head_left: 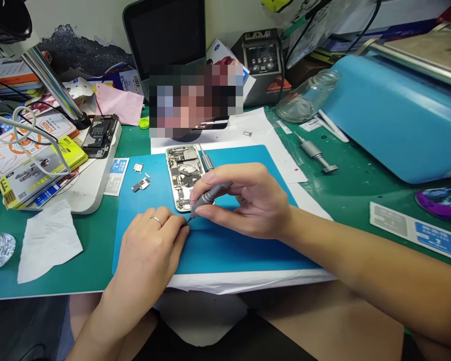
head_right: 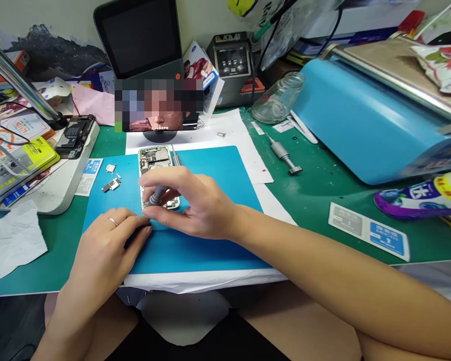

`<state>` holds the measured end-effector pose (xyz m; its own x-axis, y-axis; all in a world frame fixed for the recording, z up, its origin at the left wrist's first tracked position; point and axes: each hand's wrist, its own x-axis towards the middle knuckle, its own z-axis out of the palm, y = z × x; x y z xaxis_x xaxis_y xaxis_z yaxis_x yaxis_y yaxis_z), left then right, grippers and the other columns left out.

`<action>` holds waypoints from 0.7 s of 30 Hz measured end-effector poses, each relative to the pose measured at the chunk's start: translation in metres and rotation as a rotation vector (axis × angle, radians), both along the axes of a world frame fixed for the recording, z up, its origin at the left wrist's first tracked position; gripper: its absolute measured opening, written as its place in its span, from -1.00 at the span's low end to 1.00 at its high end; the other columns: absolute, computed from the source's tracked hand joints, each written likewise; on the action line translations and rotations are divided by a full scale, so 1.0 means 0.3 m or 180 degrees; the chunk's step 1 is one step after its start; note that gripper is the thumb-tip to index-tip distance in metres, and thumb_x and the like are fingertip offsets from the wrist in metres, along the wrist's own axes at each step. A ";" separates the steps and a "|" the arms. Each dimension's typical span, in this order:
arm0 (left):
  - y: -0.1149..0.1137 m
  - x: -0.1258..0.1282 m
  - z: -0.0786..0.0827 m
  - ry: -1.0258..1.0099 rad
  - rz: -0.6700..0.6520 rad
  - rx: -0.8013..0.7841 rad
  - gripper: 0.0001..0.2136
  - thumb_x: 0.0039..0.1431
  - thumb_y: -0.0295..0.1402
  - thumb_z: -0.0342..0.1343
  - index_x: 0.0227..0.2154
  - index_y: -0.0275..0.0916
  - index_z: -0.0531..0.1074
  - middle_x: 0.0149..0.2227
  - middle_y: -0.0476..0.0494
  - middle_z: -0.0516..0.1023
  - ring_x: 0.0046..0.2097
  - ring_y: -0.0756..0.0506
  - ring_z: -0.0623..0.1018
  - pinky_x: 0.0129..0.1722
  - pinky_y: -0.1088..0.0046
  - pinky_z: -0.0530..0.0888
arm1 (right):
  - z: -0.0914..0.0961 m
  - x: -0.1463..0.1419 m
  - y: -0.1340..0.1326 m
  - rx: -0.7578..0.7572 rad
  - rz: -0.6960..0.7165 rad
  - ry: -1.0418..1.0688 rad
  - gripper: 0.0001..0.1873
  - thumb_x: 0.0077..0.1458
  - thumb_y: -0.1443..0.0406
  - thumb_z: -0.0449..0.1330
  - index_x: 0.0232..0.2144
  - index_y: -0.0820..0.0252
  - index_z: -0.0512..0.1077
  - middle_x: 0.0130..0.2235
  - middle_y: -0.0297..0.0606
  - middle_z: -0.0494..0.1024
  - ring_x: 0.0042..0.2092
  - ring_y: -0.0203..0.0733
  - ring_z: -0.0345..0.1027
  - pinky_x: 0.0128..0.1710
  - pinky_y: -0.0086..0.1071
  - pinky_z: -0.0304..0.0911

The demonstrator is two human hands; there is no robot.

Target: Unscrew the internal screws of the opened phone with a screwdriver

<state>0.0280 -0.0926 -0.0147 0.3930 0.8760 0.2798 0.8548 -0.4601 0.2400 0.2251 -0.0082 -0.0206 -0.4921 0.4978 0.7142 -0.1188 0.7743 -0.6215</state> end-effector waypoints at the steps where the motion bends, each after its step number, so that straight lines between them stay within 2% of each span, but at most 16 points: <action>1: 0.000 0.000 0.000 -0.0009 0.0000 0.0001 -0.86 0.43 -0.37 0.02 -0.26 -0.22 0.44 -0.30 -0.06 0.49 -0.29 -0.11 0.42 -0.28 0.29 0.30 | -0.002 0.000 0.000 -0.0006 -0.0022 0.0000 -0.59 0.21 0.44 0.23 0.06 0.06 0.27 -0.19 -0.34 0.50 -0.23 -0.36 0.52 -0.27 -0.50 0.54; 21: -0.004 0.004 0.008 -0.0089 -0.0031 0.0048 -0.85 0.43 -0.39 0.02 -0.26 -0.22 0.47 -0.32 -0.04 0.52 -0.32 -0.10 0.43 -0.30 0.32 0.31 | 0.000 0.000 -0.008 -0.0161 0.0001 0.0129 -0.51 0.16 0.49 0.25 0.08 0.01 0.31 -0.17 -0.35 0.52 -0.21 -0.34 0.53 -0.24 -0.49 0.55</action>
<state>0.0291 -0.0939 -0.0124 0.3933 0.8678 0.3038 0.8433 -0.4721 0.2567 0.2250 -0.0106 -0.0206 -0.4635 0.5335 0.7075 -0.1450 0.7420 -0.6545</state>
